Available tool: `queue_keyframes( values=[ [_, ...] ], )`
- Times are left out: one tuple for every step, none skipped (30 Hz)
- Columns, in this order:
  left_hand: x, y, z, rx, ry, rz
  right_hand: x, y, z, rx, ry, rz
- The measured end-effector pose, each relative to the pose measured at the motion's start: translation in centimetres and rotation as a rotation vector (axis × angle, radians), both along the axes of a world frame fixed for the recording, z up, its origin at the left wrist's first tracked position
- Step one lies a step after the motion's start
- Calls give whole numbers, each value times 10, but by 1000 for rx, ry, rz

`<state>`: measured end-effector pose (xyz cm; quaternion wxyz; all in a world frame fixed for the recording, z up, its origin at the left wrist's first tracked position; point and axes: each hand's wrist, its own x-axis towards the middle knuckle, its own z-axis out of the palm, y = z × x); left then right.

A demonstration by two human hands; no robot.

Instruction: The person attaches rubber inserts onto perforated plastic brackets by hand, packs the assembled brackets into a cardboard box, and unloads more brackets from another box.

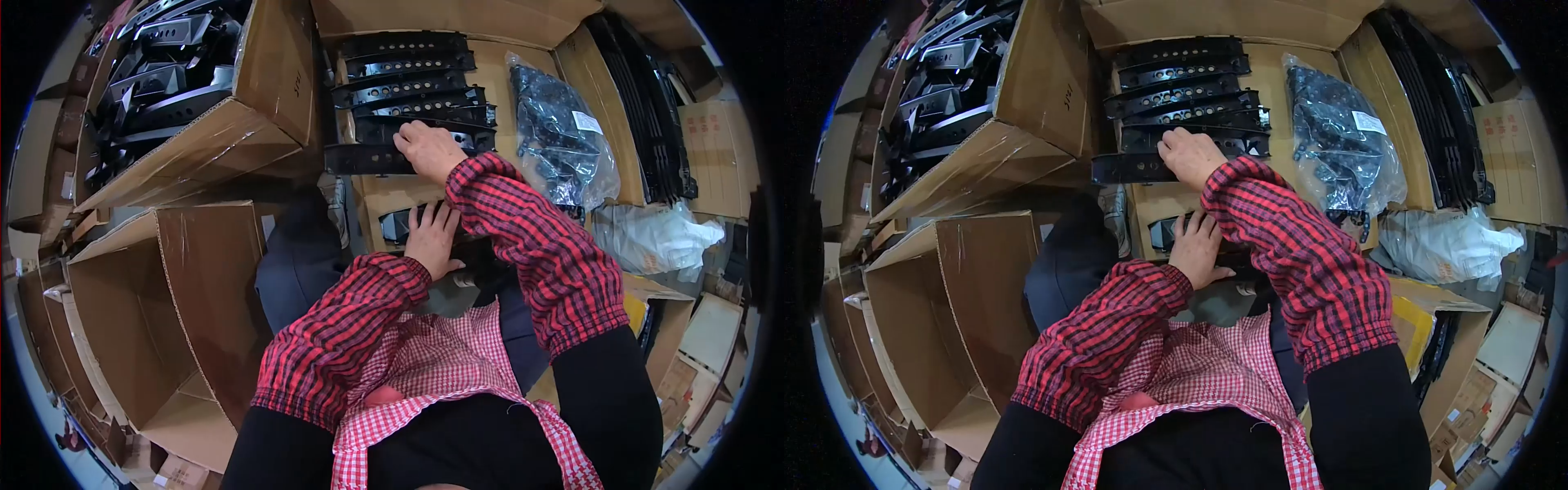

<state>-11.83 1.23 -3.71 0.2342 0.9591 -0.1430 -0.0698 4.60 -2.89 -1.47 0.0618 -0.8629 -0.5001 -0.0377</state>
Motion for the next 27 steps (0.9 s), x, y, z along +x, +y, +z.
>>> queue_keyframes(
  values=[
    [0,0,7,65,126,-28,-5,3,-12,-21,0,9],
    [-1,-1,3,68,134,-22,-9,5,-25,-59,-10,38],
    [-3,-2,0,89,113,-26,-16,6,-32,-57,2,42],
    [-6,-3,-3,108,94,-32,-24,6,-38,-62,56,5],
    [-5,-4,-4,153,186,-70,-30,5,-41,-69,103,-32],
    [-5,-3,-4,149,183,-66,-36,4,-41,-21,110,-62],
    [-6,-3,-4,65,155,-38,-34,3,-39,-26,104,-58],
    [-8,-5,-5,-21,134,-11,-33,1,-38,-5,149,-19],
    [-8,-7,-6,-4,123,5,-35,-3,-38,17,200,16],
    [-10,-8,-7,-9,129,2,-31,-4,-45,1,226,85],
    [-10,-8,-7,-16,137,14,-31,-5,-48,0,227,82],
    [-9,-8,-4,-22,143,28,-32,-4,-41,16,192,130],
    [-8,-9,-2,-26,146,28,-33,-2,-31,31,161,179],
    [-7,-9,1,-3,178,18,-31,0,-20,211,126,137],
    [-8,-11,3,19,210,12,-28,-1,-9,311,97,54],
    [-10,-12,2,10,213,15,-23,-4,2,410,65,-30],
    [-12,-13,2,-6,159,35,-18,-9,17,513,28,-113],
    [-12,-14,2,-21,103,54,-16,-19,25,536,0,-226],
    [-14,-15,1,-28,99,51,-14,-32,31,558,-29,-342],
    [-15,-15,1,-30,90,51,-15,-44,34,612,91,-538],
    [-16,-15,0,-30,79,53,-14,-57,34,664,212,-733],
    [-16,-15,0,-35,76,50,-10,-76,15,813,502,-941],
    [-17,-17,0,-18,77,63,-15,-86,2,849,646,-1030],
    [-19,-19,0,-2,80,71,-23,-90,2,884,790,-1124],
    [-21,-20,0,-5,91,65,-31,-89,0,907,845,-1181],
    [-21,-20,-2,-8,87,57,-31,-89,-3,910,836,-1187],
    [-22,-20,-4,-8,73,55,-27,-88,-11,1022,953,-1328]
  ],
)
